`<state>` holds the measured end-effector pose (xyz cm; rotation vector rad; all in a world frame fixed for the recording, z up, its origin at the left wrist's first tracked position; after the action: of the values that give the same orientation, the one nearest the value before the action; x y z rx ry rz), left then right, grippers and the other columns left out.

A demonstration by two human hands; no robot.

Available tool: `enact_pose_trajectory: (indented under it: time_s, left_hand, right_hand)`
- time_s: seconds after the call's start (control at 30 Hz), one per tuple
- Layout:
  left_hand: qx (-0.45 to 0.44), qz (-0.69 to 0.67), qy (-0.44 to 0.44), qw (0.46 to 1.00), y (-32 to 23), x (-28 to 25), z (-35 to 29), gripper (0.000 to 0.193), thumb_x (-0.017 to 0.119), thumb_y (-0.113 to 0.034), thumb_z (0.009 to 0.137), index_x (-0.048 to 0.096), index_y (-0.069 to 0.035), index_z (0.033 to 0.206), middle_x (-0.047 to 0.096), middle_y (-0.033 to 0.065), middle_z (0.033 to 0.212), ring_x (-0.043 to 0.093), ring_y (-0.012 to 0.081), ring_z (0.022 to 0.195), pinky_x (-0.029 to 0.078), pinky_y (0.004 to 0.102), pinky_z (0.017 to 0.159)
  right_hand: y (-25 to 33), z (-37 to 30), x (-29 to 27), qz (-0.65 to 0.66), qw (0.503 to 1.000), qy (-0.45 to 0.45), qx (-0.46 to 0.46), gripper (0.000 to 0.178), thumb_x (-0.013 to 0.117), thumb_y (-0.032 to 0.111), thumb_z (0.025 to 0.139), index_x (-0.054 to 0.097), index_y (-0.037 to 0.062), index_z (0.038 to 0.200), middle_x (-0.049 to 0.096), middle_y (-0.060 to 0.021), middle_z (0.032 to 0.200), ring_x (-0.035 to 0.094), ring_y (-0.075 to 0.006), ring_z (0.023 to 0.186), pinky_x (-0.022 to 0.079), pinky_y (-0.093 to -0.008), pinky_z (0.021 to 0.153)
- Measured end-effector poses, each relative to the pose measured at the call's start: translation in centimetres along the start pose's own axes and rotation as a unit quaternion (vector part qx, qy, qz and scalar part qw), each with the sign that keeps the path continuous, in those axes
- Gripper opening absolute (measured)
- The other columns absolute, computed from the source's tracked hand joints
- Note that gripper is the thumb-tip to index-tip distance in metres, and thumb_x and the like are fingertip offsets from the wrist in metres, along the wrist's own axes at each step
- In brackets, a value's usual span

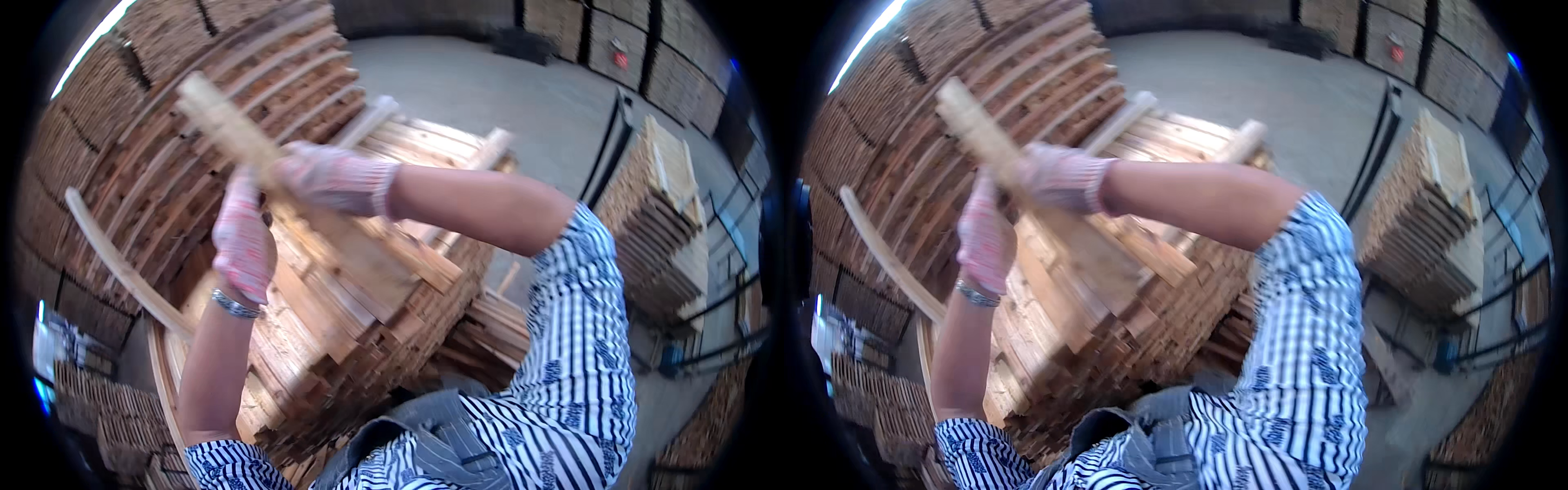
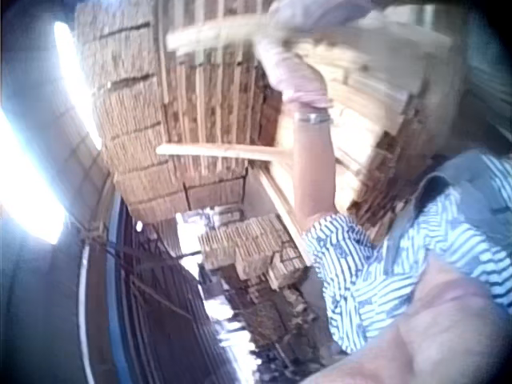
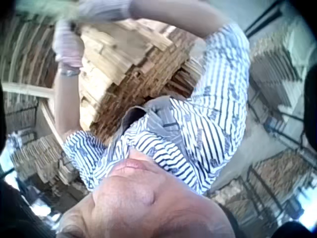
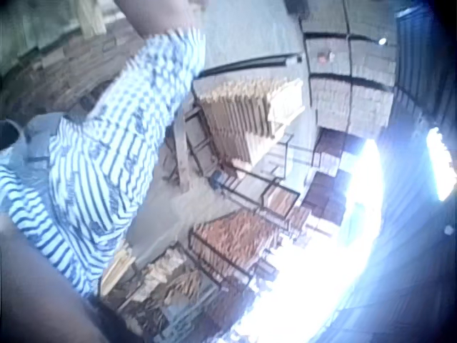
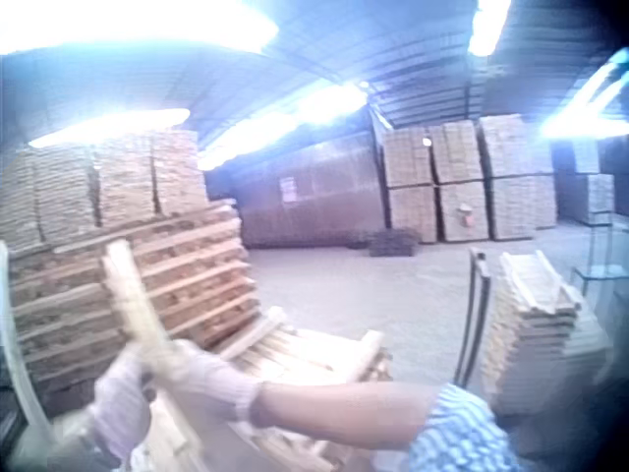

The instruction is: The person repeatedly picks up bundles of wooden planks from a large stack and throws them onto a metal rack. The person wears gloves and a striped shirt while performing this repetitive task in a warehouse environment.

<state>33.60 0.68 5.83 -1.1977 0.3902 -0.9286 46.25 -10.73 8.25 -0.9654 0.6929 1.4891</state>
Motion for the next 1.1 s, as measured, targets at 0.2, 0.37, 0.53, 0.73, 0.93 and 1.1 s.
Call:
enact_pose_trajectory:
  time_s: [0.2, 0.37, 0.53, 0.73, 0.93, 1.1]
  left_hand:
    - [-0.127, 0.674, 0.231, 0.690, 1.1, -0.7, -6.5, 0.078, 0.065, -0.034, 0.094, 0.029, -0.008, 0.159, 0.036, 0.0195, 0.159, 0.027, 0.0308, 0.151, 0.027, 0.0420, 0.123]
    - [-0.044, 0.722, 0.305, 0.620, 3.1, -2.7, -10.7, 0.070, 0.042, -0.042, 0.102, 0.029, 0.005, 0.152, 0.027, 0.0321, 0.157, 0.020, 0.0477, 0.150, 0.011, 0.0527, 0.124]
    - [-0.011, 0.722, 0.290, 0.629, 3.6, -3.5, -11.0, 0.066, 0.044, -0.039, 0.102, 0.032, 0.004, 0.150, 0.033, 0.0322, 0.152, 0.027, 0.0488, 0.145, 0.018, 0.0542, 0.122]
    - [0.066, 0.694, 0.260, 0.668, 3.7, -1.9, -10.8, 0.053, 0.053, -0.038, 0.097, 0.052, 0.001, 0.133, 0.054, 0.0238, 0.129, 0.050, 0.0387, 0.125, 0.037, 0.0500, 0.110]
    - [0.044, 0.712, 0.261, 0.651, 2.1, 0.4, -15.6, 0.049, 0.059, -0.038, 0.092, 0.058, -0.002, 0.125, 0.060, 0.0191, 0.122, 0.057, 0.0334, 0.117, 0.042, 0.0485, 0.104]
    - [0.094, 0.594, 0.357, 0.715, -1.7, 2.9, -22.5, 0.051, 0.055, -0.037, 0.097, 0.052, 0.000, 0.132, 0.058, 0.0226, 0.128, 0.056, 0.0376, 0.122, 0.043, 0.0481, 0.105]
  right_hand:
    - [-16.9, -9.4, 3.2, 0.249, 0.913, 0.032, 0.322, 0.031, 0.040, 0.031, 0.108, 0.060, 0.0074, 0.114, 0.066, -0.0064, 0.098, 0.065, -0.0173, 0.081, 0.057, -0.0340, 0.072]
    - [-14.3, -9.9, 12.6, 0.397, 0.830, 0.076, 0.384, 0.040, 0.043, 0.036, 0.104, 0.064, 0.0028, 0.114, 0.069, -0.0191, 0.107, 0.065, -0.0299, 0.101, 0.050, -0.0395, 0.092]
    - [-11.8, -7.7, 13.8, 0.179, 0.927, 0.153, 0.291, 0.053, 0.039, 0.041, 0.102, 0.060, -0.0035, 0.121, 0.063, -0.0341, 0.119, 0.059, -0.0481, 0.115, 0.045, -0.0507, 0.101]
    - [-10.1, -6.4, 9.6, -0.148, 0.959, 0.126, 0.206, 0.061, 0.055, 0.037, 0.096, 0.041, 0.0069, 0.147, 0.056, -0.0235, 0.134, 0.057, -0.0354, 0.124, 0.047, -0.0466, 0.102]
    - [4.2, 5.6, 5.0, 0.256, 0.952, 0.092, 0.140, 0.081, 0.063, 0.046, 0.094, 0.030, 0.0059, 0.156, 0.058, -0.0245, 0.138, 0.062, -0.0374, 0.121, 0.049, -0.0413, 0.104]
    - [17.0, 13.6, 6.6, 0.425, 0.875, 0.124, 0.196, 0.100, 0.064, 0.058, 0.091, 0.016, 0.0068, 0.161, 0.055, -0.0305, 0.140, 0.057, -0.0389, 0.129, 0.046, -0.0434, 0.106]
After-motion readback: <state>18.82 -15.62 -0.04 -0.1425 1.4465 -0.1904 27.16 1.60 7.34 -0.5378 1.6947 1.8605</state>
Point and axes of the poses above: each hand's wrist, its own z-axis towards the middle knuckle, its own x-axis out of the palm, y = z × x, the point moved 3 cm from there along z, towards the middle knuckle
